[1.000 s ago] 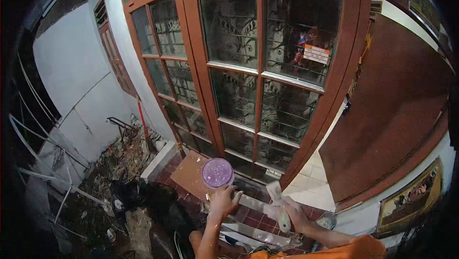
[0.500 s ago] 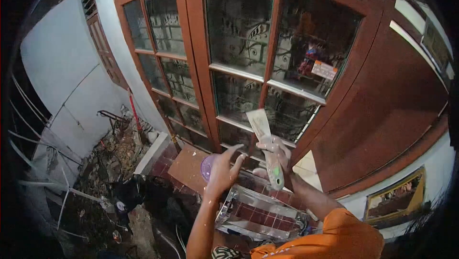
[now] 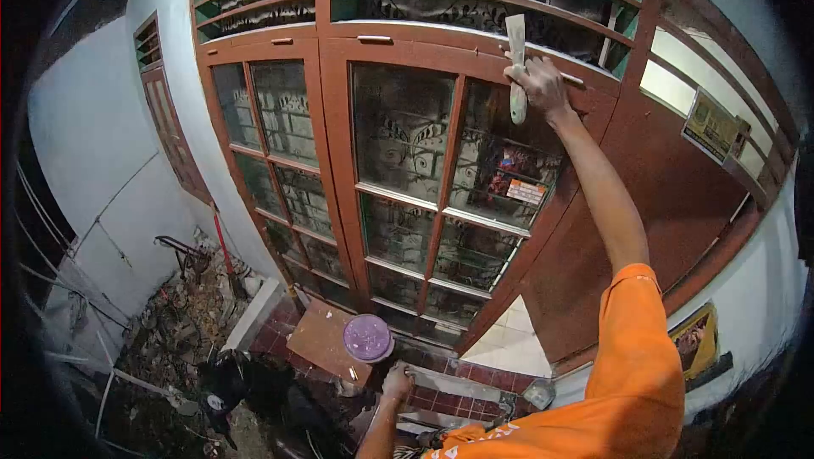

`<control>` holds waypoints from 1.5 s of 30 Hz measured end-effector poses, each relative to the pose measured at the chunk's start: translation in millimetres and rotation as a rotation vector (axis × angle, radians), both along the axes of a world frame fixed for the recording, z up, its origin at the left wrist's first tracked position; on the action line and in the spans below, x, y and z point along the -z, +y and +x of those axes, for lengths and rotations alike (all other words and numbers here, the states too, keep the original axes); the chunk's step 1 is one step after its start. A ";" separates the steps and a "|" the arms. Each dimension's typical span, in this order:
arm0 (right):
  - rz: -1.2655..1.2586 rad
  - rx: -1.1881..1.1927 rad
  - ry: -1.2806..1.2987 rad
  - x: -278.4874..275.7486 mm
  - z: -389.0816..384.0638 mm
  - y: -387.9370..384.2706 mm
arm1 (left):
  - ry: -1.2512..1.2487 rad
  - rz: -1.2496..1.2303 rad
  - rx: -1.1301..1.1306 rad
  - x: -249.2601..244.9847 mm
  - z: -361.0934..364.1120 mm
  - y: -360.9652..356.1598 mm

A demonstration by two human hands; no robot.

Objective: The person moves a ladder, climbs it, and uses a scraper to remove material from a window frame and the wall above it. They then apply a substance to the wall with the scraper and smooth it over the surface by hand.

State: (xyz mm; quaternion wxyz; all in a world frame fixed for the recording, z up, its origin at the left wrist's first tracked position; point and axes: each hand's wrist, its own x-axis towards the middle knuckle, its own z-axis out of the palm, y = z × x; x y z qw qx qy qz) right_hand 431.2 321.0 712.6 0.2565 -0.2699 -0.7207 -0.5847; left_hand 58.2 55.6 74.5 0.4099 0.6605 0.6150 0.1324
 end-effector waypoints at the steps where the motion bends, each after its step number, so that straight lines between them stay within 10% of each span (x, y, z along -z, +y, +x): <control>1: -0.040 -0.017 0.041 -5.8 1.9 6.3 | -0.002 -0.003 0.004 -14.8 -0.4 -3.4; 16: -0.009 0.128 0.096 -94.6 0.8 49.9 | 0.421 -0.245 0.380 -27.3 4.3 67.2; 24: 0.037 0.070 0.213 -88.3 -1.3 66.3 | 0.204 1.276 0.242 -506.3 76.9 298.7; 29: 0.077 0.068 0.233 -83.3 4.0 70.1 | 0.223 1.594 0.227 -720.6 129.2 352.6; 45: 0.100 -0.044 0.400 -83.0 -9.9 67.9 | 0.437 1.594 0.176 -734.7 176.8 397.3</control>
